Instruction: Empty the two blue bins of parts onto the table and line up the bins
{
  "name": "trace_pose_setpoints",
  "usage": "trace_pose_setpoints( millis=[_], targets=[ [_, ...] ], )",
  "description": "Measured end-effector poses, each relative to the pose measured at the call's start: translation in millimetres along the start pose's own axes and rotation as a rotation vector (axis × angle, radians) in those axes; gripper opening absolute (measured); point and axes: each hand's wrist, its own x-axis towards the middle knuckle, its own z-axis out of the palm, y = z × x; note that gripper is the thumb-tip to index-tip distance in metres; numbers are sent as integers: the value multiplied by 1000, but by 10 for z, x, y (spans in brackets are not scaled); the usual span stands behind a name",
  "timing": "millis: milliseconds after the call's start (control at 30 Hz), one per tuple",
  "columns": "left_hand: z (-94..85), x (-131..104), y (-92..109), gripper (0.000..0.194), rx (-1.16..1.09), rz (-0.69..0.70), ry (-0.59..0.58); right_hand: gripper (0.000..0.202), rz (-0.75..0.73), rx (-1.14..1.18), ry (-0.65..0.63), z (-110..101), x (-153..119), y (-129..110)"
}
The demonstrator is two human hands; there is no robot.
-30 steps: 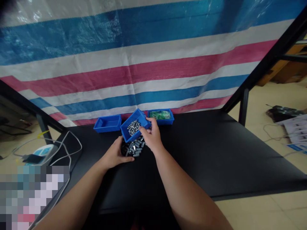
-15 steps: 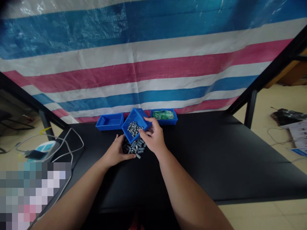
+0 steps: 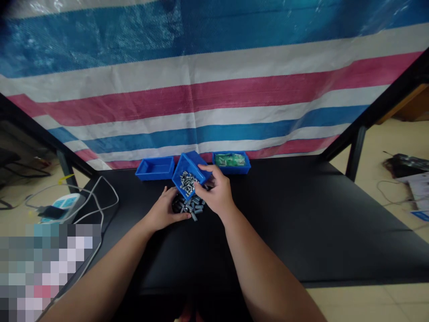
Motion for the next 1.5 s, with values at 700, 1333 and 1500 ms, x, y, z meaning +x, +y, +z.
trace_pose_setpoints(
  millis=[700,1333,1500],
  targets=[
    [25,0,-56,85,23,7,-3,44,-116,-101,-52,-42,-20,10],
    [29,-9,-69,78,24,22,-21,44,-42,108,110,-23,53,130],
    [49,-10,-95,80,22,19,-15,43,-67,143,215,19,88,216]
  ],
)
